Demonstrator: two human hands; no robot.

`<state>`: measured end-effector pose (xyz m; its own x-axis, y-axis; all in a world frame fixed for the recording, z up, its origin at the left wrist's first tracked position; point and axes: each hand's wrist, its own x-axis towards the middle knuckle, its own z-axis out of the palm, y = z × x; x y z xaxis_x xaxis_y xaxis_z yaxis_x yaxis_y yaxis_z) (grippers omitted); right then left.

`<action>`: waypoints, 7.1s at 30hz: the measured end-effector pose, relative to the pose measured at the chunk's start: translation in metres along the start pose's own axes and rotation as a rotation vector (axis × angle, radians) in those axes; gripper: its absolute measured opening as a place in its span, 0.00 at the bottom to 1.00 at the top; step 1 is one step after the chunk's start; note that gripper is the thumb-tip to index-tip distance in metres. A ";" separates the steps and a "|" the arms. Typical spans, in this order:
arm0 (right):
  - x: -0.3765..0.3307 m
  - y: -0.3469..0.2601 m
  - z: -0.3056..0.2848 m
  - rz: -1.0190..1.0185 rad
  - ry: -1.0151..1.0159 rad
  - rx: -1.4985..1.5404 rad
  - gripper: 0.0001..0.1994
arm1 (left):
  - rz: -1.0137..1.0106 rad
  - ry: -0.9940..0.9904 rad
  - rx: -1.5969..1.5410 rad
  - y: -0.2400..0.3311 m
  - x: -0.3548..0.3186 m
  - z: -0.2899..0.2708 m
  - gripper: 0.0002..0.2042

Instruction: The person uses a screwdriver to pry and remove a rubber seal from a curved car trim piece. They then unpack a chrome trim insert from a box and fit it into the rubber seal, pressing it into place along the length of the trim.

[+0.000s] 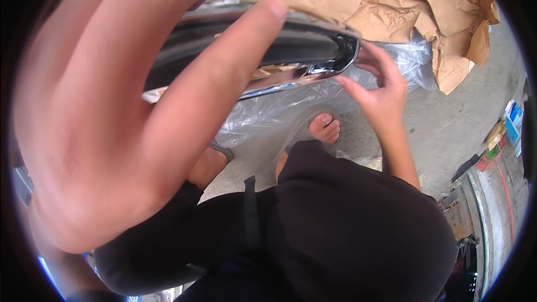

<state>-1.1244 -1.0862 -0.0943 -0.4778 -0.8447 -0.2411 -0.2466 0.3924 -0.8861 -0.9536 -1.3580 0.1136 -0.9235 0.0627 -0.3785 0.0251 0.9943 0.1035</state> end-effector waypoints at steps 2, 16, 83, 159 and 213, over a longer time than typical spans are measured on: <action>0.003 0.000 -0.001 -0.024 0.020 -0.035 0.36 | -0.002 0.022 -0.011 0.004 -0.004 0.001 0.47; -0.002 -0.012 -0.007 -0.146 -0.020 -0.237 0.36 | 0.005 0.112 -0.011 0.016 -0.012 0.004 0.46; 0.026 0.054 -0.006 -0.272 -0.195 0.000 0.42 | -0.424 -0.559 -0.780 -0.016 0.072 -0.009 0.29; -0.017 0.037 0.011 0.485 0.285 1.143 0.18 | 0.190 0.105 -0.009 0.065 0.048 0.077 0.22; 0.077 -0.040 0.053 -0.704 -0.158 -0.189 0.53 | -0.738 -0.167 -3.421 0.036 0.030 0.183 0.30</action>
<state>-1.1068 -1.1866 -0.0990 -0.0303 -0.9560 0.2918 -0.5969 -0.2169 -0.7724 -0.9104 -1.3045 -0.0627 -0.6901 0.2536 -0.6778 0.1022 -0.8930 -0.4383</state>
